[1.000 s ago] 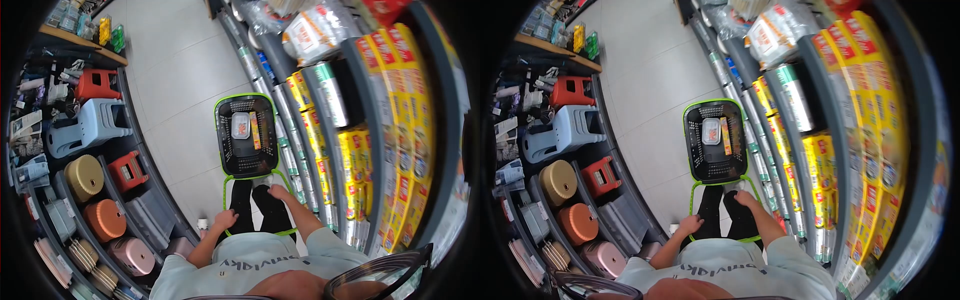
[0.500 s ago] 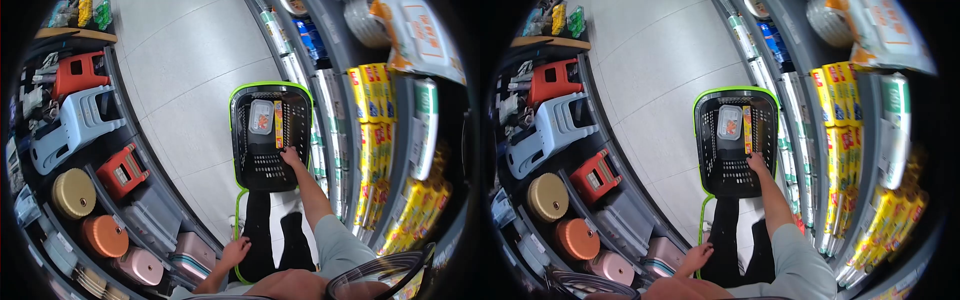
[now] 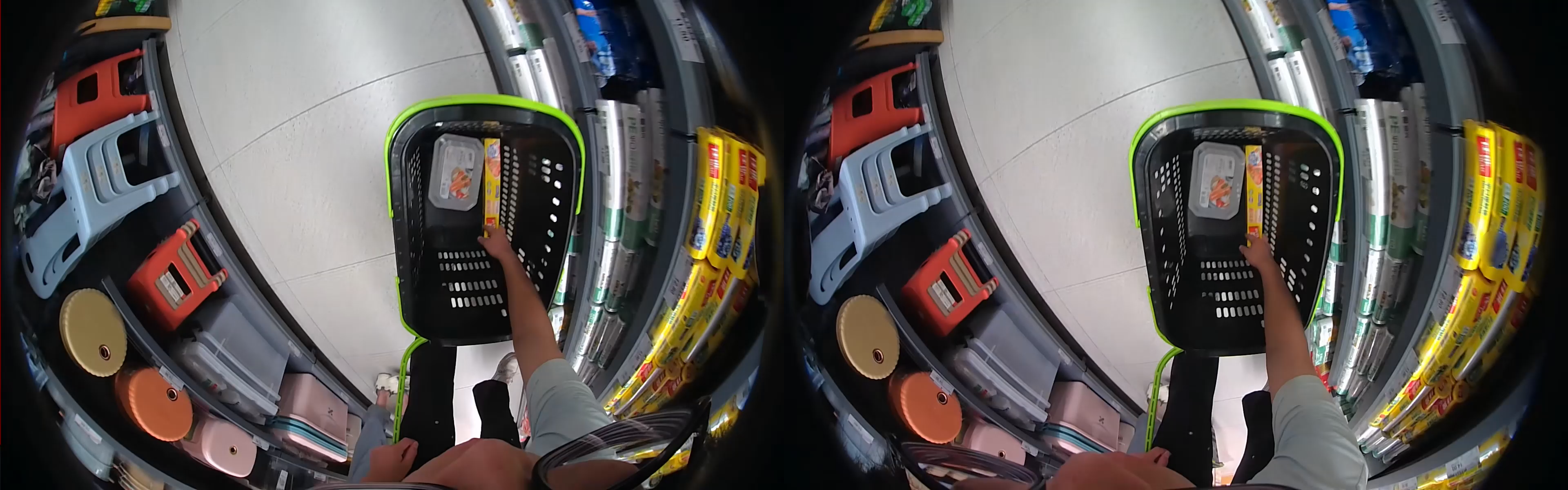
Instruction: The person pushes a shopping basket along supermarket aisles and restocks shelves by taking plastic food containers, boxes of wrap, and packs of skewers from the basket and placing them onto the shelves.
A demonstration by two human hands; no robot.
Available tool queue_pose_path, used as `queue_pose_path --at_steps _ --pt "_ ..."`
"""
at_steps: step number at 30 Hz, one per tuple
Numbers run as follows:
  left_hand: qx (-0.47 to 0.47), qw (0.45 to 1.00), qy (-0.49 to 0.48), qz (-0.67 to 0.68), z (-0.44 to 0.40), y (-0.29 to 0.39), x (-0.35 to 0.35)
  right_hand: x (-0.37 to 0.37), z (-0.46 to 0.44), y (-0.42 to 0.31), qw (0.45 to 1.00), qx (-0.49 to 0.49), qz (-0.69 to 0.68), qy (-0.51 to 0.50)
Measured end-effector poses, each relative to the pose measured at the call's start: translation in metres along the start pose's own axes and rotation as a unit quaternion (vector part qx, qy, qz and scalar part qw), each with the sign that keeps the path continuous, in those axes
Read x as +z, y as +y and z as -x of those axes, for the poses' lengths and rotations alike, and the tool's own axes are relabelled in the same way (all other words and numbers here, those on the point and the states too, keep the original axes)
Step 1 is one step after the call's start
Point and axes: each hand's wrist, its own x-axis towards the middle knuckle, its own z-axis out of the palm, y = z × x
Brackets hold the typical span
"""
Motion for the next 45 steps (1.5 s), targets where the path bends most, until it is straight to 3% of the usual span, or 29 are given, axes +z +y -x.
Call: queue_pose_path --at_steps 5,7,8,10,11,12,13,14,15,17,18,20,22,25,27,29,31,32,33,34,35,36,37,39,43,44,45 --pt "0.011 1.0 -0.007 0.016 -0.02 0.082 -0.074 -0.009 -0.012 -0.026 0.991 -0.013 0.128 -0.04" --pt "0.006 0.999 0.022 0.029 -0.014 0.066 -0.048 -0.031 0.021 -0.054 0.989 0.017 0.15 -0.002" --pt "0.002 0.998 0.043 0.046 -0.01 0.061 -0.035 -0.028 0.031 -0.053 0.987 -0.032 0.147 0.047" --pt "0.003 0.997 0.046 0.063 -0.008 0.069 -0.033 -0.033 0.073 -0.066 0.979 -0.099 0.111 0.138" --pt "-0.002 0.996 0.048 0.075 -0.007 0.072 -0.035 -0.041 0.091 -0.073 0.987 -0.092 0.053 0.117" --pt "0.028 0.995 0.066 0.076 -0.006 0.073 -0.032 -0.041 0.107 -0.076 0.978 -0.106 -0.051 0.174" --pt "0.053 0.994 0.09 0.024 -0.006 0.065 -0.021 -0.032 0.112 -0.062 0.971 -0.129 -0.059 0.191" --pt "0.013 0.995 0.061 0.078 -0.006 0.066 -0.018 -0.048 0.149 -0.076 0.972 -0.033 -0.122 0.2" --pt "-0.023 0.991 0.031 0.129 -0.004 0.071 -0.019 -0.047 0.159 -0.055 0.975 -0.072 -0.12 0.175" --pt "0.006 0.992 0.035 0.123 0.005 0.089 -0.024 -0.029 0.183 -0.013 0.942 -0.097 -0.242 0.21" --pt "0.011 0.992 0.028 0.119 0.01 0.099 -0.026 -0.078 0.25 -0.035 0.932 0.008 -0.349 0.097" --pt "0.055 0.991 0.057 0.106 0.017 0.104 -0.013 -0.096 0.318 -0.022 0.91 -0.02 -0.409 0.056" --pt "0.08 0.989 0.086 0.093 0.025 0.087 0.009 -0.135 0.411 -0.036 0.869 0.032 -0.493 -0.015" --pt "0.149 0.979 0.122 0.064 0.029 0.093 0.029 -0.167 0.51 -0.031 0.841 -0.012 -0.541 -0.012" --pt "0.042 0.987 0.092 -0.126 0.05 0.114 0.035 -0.195 0.59 -0.025 0.809 -0.064 -0.583 -0.034" --pt "0.039 0.961 0.141 -0.234 0.066 0.14 0.039 -0.225 0.656 -0.008 0.809 -0.123 -0.572 -0.053" --pt "0.109 0.97 0.185 -0.115 0.089 0.185 0.019 -0.262 0.716 0.003 0.81 -0.184 -0.552 -0.073" --pt "0.256 0.938 0.227 0.049 0.069 0.19 0.016 -0.279 0.747 0.011 0.813 -0.255 -0.522 -0.042" --pt "0.277 0.926 0.189 0.171 0.055 0.208 0.004 -0.294 0.78 0.019 0.809 -0.321 -0.492 -0.012" --pt "0.29 0.895 0.114 0.318 0.126 0.262 -0.03 -0.31 0.811 0.026 0.809 -0.369 -0.457 0.015" --pt "0.28 0.834 0.043 0.474 0.154 0.288 -0.046 -0.326 0.842 0.029 0.805 -0.416 -0.421 0.038" --pt "0.352 0.773 0.009 0.528 0.191 0.315 -0.065 -0.344 0.886 0.025 0.804 -0.409 -0.426 0.069" --pt "0.41 0.734 0.004 0.542 0.233 0.339 -0.08 -0.358 0.927 0.023 0.801 -0.401 -0.431 0.103" --pt "0.553 0.622 -0.054 0.552 0.301 0.377 -0.098 -0.372 0.968 0.034 0.744 -0.414 -0.513 0.112" --pt "0.64 0.645 -0.092 0.406 0.389 0.417 -0.091 -0.369 1.016 0.071 0.645 -0.405 -0.629 0.159" --pt "0.621 0.673 -0.078 0.395 0.399 0.422 -0.085 -0.363 1.02 0.083 0.64 -0.391 -0.637 0.178" --pt "0.632 0.658 -0.076 0.402 0.408 0.429 -0.077 -0.356 1.019 0.095 0.595 -0.4 -0.679 0.157"
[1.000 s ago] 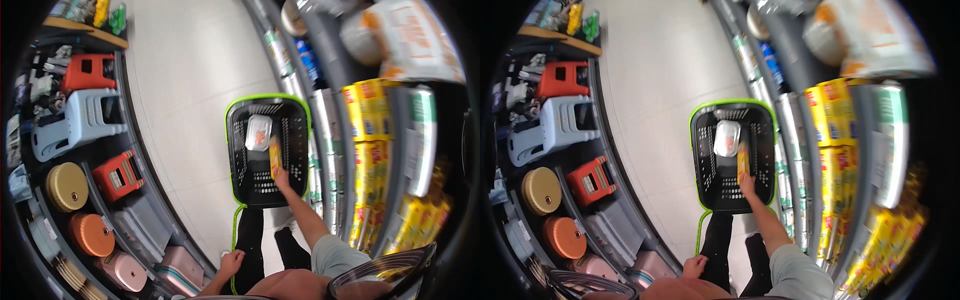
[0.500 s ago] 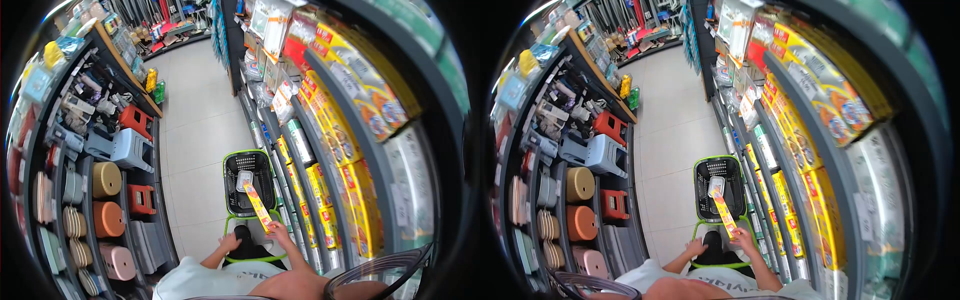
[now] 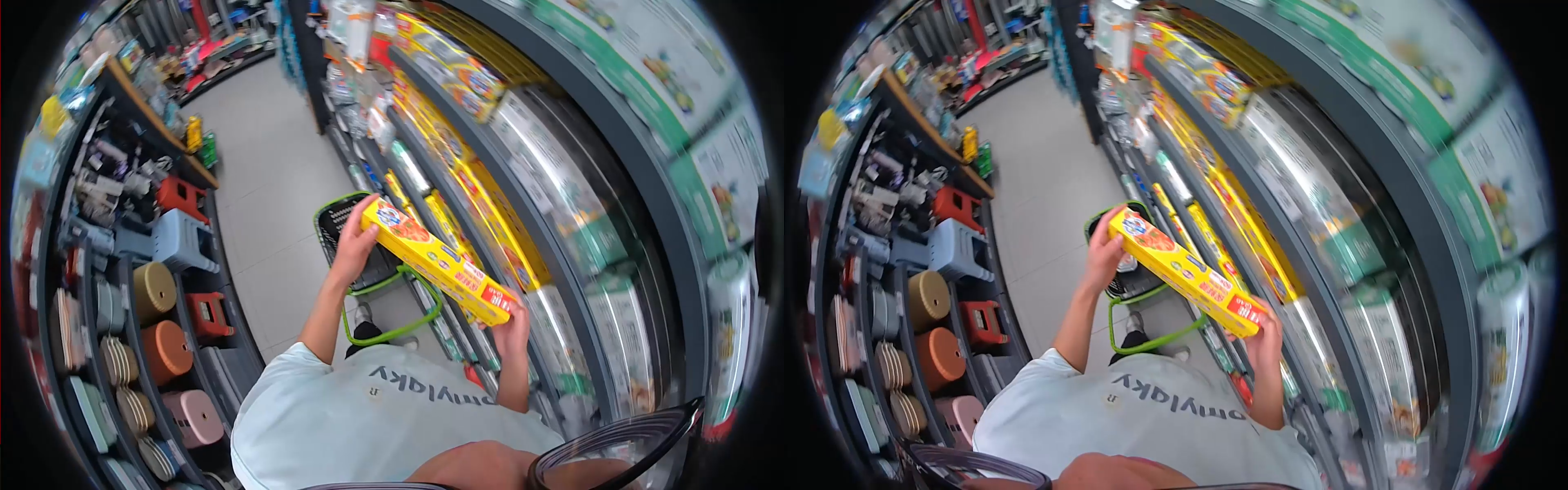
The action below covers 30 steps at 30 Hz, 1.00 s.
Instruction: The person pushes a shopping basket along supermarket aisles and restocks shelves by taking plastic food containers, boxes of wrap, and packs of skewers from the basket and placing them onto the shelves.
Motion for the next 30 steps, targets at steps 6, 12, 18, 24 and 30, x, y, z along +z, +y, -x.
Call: queue_pose_path --at_steps 6,12,18,24,30 --pt "-0.014 0.998 0.027 -0.057 0.013 -0.015 0.036 0.012 0.052 -0.008 0.996 -0.032 -0.059 0.058" --pt "-0.044 0.987 0.053 -0.144 0.018 -0.023 0.048 -0.002 0.066 -0.016 0.995 -0.068 -0.021 0.074" --pt "-0.079 0.997 0.022 -0.011 0.027 -0.02 0.059 -0.023 0.06 -0.009 0.991 -0.03 0.02 0.131" --pt "-0.096 0.992 0.041 -0.063 0.033 -0.008 0.057 -0.026 0.056 -0.002 0.993 0.015 -0.088 0.082" --pt "-0.088 0.98 0.073 -0.161 0.035 -0.005 0.056 -0.012 0.049 -0.006 0.993 -0.029 0.009 0.111"
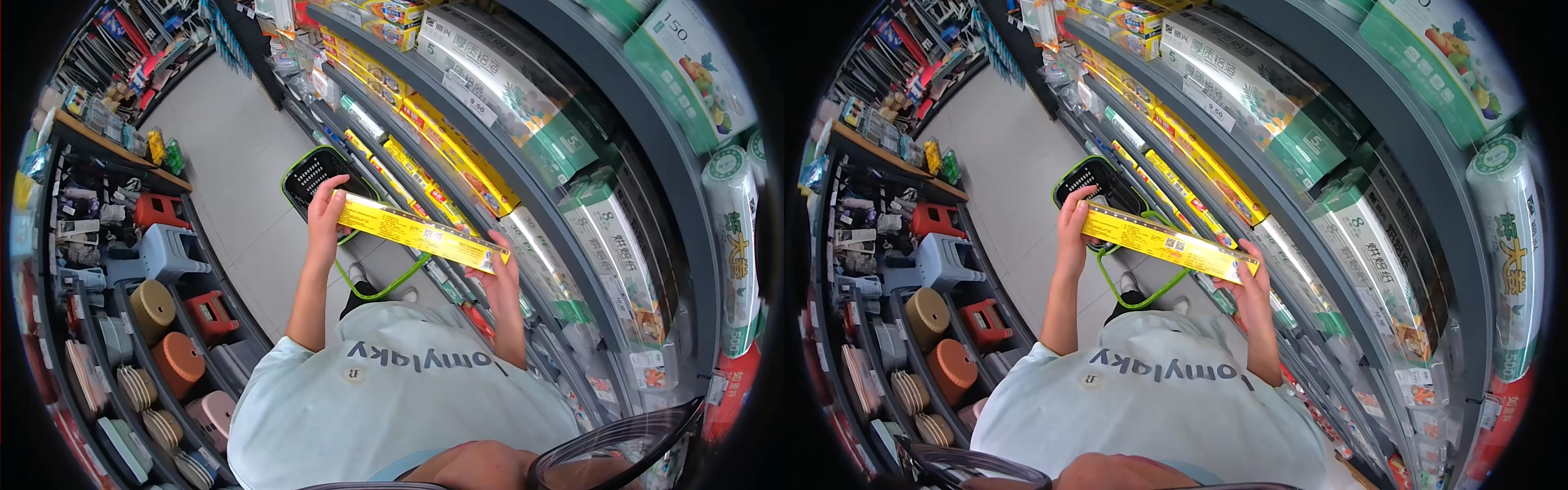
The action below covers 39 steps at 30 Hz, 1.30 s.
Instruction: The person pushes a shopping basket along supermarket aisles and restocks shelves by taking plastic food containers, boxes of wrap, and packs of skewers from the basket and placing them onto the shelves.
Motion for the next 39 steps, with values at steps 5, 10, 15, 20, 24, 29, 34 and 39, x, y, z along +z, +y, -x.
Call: queue_pose_path --at_steps 5,10,15,20,24,29,34,39 --pt "-0.005 0.999 -0.013 -0.048 -0.004 -0.013 -0.019 0.004 0.002 -0.001 0.999 0.012 -0.003 -0.046" --pt "-0.009 0.977 -0.039 0.21 0.0 -0.017 -0.018 -0.011 -0.003 0.011 0.998 0.048 0.003 -0.048" --pt "0.054 0.992 -0.075 0.091 -0.003 -0.023 -0.022 -0.011 -0.009 0.012 0.994 0.107 -0.015 0.003" --pt "0.087 0.988 -0.078 0.097 0.002 -0.011 -0.002 -0.018 -0.005 0.008 0.989 0.149 -0.003 0.006" --pt "0.083 0.986 -0.102 0.104 0.001 -0.014 0.004 -0.025 -0.004 0.011 0.987 0.159 0.008 -0.019" --pt "0.088 0.979 -0.072 0.167 0.001 -0.026 0.015 -0.03 -0.001 0.008 0.987 0.159 0.015 -0.035" --pt "0.047 0.97 -0.062 0.23 -0.002 -0.04 0.016 -0.038 0.002 0.006 0.982 0.175 0.013 -0.072" --pt "0.04 0.977 -0.079 0.192 -0.001 -0.035 0.026 -0.041 0.001 0.003 0.977 0.193 0.025 -0.084"
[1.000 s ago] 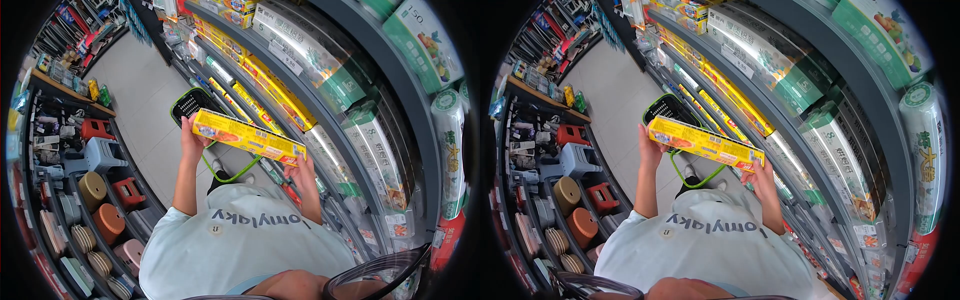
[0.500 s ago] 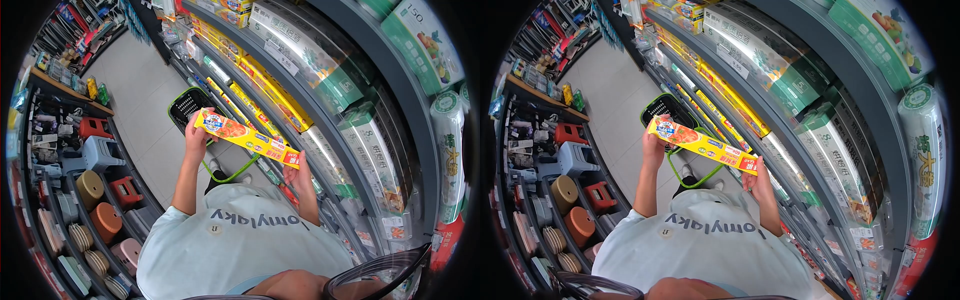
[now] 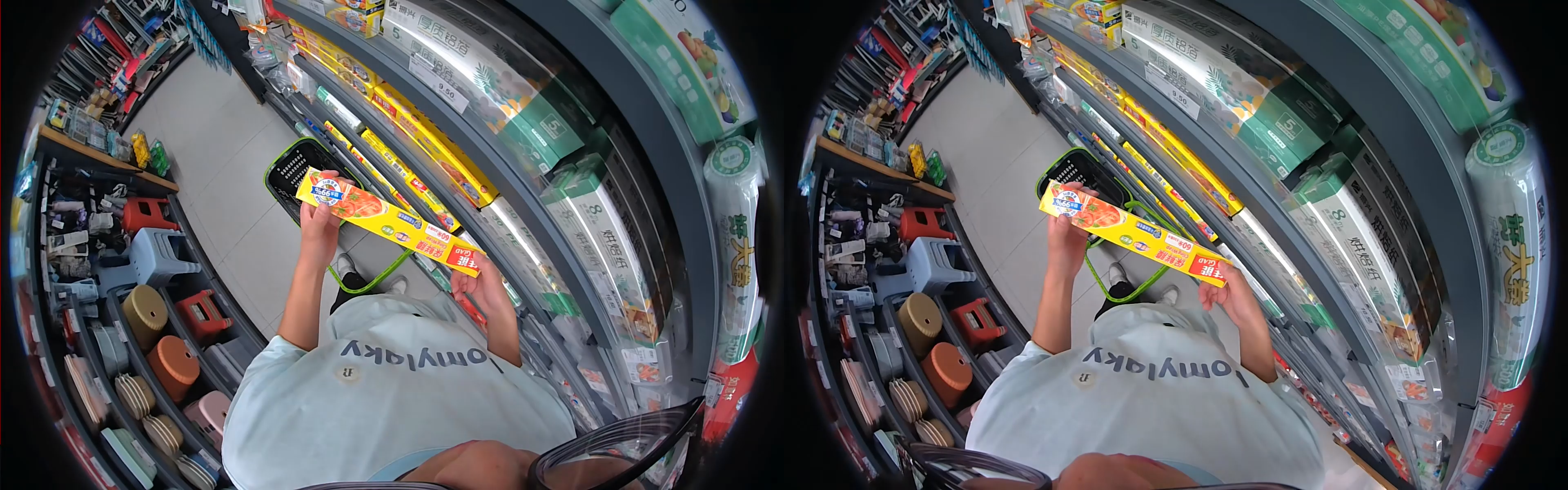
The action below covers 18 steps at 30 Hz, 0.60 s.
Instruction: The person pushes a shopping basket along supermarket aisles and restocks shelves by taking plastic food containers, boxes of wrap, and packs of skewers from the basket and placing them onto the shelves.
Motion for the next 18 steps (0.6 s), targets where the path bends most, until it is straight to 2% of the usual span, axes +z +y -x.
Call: queue_pose_path --at_steps 4,6,7,8,9,10,11,12,13,14,15,16,17,18 --pt "-0.004 0.998 -0.055 -0.024 0.003 -0.014 0.015 -0.006 -0.004 0.003 0.996 0.003 0.053 -0.075" --pt "-0.035 0.996 -0.083 0.006 0.015 -0.021 0.034 0.004 -0.006 0.004 0.969 0.008 0.212 -0.124" --pt "-0.065 0.991 -0.111 0.035 0.021 -0.023 0.041 0.007 -0.009 0.008 0.969 0.008 0.212 -0.124" --pt "-0.066 0.991 -0.111 0.035 0.025 -0.027 0.044 0.009 -0.012 0.014 0.929 0.01 0.349 -0.122" --pt "-0.069 0.986 -0.15 -0.007 0.028 -0.03 0.046 0.014 -0.015 0.017 0.869 0.012 0.479 -0.118" --pt "-0.072 0.978 -0.189 -0.048 0.029 -0.031 0.047 0.024 -0.016 0.007 0.806 0.072 0.574 -0.122" --pt "-0.071 0.978 -0.189 -0.048 0.028 -0.028 0.047 0.021 -0.016 0.011 0.806 0.072 0.575 -0.122" --pt "-0.074 0.933 -0.257 -0.242 0.026 -0.016 0.051 0.016 -0.017 0.018 0.799 -0.004 0.594 -0.086" --pt "-0.072 0.846 -0.314 -0.426 0.024 -0.006 0.056 0.014 -0.017 0.018 0.787 -0.081 0.61 -0.05" --pt "0.031 0.788 -0.332 -0.518 0.023 -0.001 0.064 0.012 -0.015 0.01 0.786 -0.082 0.611 -0.051" --pt "0.032 0.789 -0.33 -0.518 0.023 0.0 0.062 0.015 -0.009 -0.007 0.848 -0.113 0.515 -0.06" --pt "0.003 0.726 -0.365 -0.582 0.024 0.0 0.06 0.016 -0.006 -0.016 0.898 -0.141 0.412 -0.068" --pt "-0.026 0.657 -0.397 -0.641 0.024 0.001 0.057 0.013 -0.006 -0.016 0.897 -0.141 0.414 -0.069" --pt "-0.047 0.664 -0.395 -0.634 0.023 -0.001 0.054 0.01 -0.008 -0.014 0.872 -0.149 0.464 -0.042"
